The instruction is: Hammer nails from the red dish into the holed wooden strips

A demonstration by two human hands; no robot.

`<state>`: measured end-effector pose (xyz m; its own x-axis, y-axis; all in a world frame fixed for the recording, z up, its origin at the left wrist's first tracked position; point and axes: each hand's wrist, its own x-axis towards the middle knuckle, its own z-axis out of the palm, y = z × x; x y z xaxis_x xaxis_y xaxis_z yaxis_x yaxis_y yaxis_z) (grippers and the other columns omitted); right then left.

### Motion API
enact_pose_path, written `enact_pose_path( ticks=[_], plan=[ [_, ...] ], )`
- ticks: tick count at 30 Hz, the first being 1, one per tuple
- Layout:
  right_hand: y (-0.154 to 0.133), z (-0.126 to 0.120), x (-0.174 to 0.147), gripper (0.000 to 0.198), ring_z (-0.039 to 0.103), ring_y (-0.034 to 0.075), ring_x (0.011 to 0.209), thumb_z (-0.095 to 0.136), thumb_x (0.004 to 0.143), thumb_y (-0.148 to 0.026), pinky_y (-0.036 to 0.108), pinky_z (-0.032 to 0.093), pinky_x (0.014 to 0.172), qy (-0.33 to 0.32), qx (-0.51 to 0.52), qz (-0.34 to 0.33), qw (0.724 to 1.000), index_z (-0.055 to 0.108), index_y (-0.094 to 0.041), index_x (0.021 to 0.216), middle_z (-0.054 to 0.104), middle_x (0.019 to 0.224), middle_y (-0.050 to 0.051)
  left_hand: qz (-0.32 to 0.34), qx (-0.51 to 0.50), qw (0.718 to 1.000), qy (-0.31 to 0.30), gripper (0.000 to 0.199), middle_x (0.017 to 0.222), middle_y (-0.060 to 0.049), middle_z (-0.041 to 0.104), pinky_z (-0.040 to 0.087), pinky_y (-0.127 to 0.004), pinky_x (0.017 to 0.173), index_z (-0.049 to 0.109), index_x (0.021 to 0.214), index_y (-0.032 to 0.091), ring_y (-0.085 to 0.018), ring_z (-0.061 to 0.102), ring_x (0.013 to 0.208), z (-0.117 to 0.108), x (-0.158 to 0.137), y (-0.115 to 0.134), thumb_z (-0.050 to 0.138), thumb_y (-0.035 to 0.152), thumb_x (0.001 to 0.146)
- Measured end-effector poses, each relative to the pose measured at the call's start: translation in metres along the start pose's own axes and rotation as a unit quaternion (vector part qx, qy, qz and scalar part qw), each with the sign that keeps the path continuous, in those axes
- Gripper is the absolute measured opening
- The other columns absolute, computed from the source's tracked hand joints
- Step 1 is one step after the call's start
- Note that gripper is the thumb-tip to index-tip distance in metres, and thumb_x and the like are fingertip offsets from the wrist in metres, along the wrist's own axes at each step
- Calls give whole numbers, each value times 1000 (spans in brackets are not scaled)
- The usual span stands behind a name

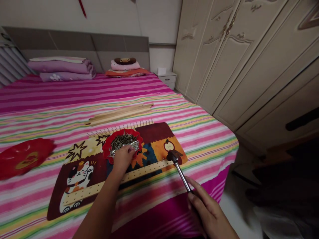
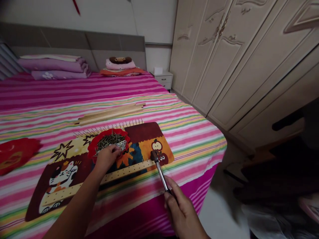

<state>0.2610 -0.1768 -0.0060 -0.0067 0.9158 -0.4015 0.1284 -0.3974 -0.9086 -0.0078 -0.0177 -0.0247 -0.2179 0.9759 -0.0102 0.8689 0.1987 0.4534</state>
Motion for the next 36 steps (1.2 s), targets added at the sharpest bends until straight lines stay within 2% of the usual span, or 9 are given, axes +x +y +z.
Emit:
enact_pose_path(
  ticks=[3,6,10,13,16,21,25,29,36],
  plan=[
    [0,-2,1,61,34,9,30,47,85,-50,21,32,34,0,-6,-2,1000,39,-24,139,48,48,-6,-38,-124,991,26,13,66,1,66,39,-25,61,62,68,21,-15,58,65,-4,-2,-4,53,30,70],
    [2,-3,1,60,38,10,31,48,84,-51,22,36,36,3,-7,-10,1000,42,-25,137,50,49,-6,-50,-295,953,34,17,62,1,64,42,-26,62,62,66,19,-14,57,62,-8,-10,0,59,35,63],
    [5,-3,-2,58,39,11,33,48,84,-50,22,36,37,18,-1,-18,1000,44,-24,136,46,46,-7,-72,-501,862,-30,34,62,1,64,45,-26,59,62,75,16,-13,57,58,-10,-32,14,70,40,52],
    [5,-3,-4,59,33,9,31,47,85,-48,21,32,34,27,4,-19,999,42,-22,137,43,46,-8,-93,-531,838,-84,38,63,-2,66,45,-25,58,63,76,15,-12,58,58,-2,-47,22,74,38,48],
    [4,-3,-5,57,32,8,31,45,85,-48,20,29,33,25,1,-31,999,42,-23,136,45,50,-7,-89,-508,849,-112,32,58,0,63,43,-22,54,63,70,15,-11,56,55,16,-55,26,73,38,49],
    [4,-2,-4,53,32,6,31,43,88,-43,19,21,30,14,6,-42,999,42,-22,136,46,54,-7,-72,-471,875,-88,27,59,2,61,43,-23,54,63,67,17,-10,53,53,41,-57,35,69,37,50],
    [4,0,-4,53,31,5,31,44,88,-43,18,19,29,13,19,-40,999,42,-20,135,47,56,-7,-55,-427,897,-105,26,55,4,57,42,-24,52,62,68,18,-10,51,51,44,-56,43,65,39,54],
    [3,0,-5,55,30,6,30,45,87,-45,18,19,29,9,17,-32,999,42,-20,135,41,49,-9,-54,-382,919,-87,24,56,4,57,42,-24,53,62,71,18,-11,51,52,41,-55,41,59,39,58],
    [2,-4,-4,59,33,6,32,46,84,-52,19,26,31,10,-11,-30,999,44,-22,135,51,56,-5,-68,-398,911,-84,23,59,3,59,43,-25,55,62,71,18,-11,52,52,45,-56,34,61,38,58]
  ],
)
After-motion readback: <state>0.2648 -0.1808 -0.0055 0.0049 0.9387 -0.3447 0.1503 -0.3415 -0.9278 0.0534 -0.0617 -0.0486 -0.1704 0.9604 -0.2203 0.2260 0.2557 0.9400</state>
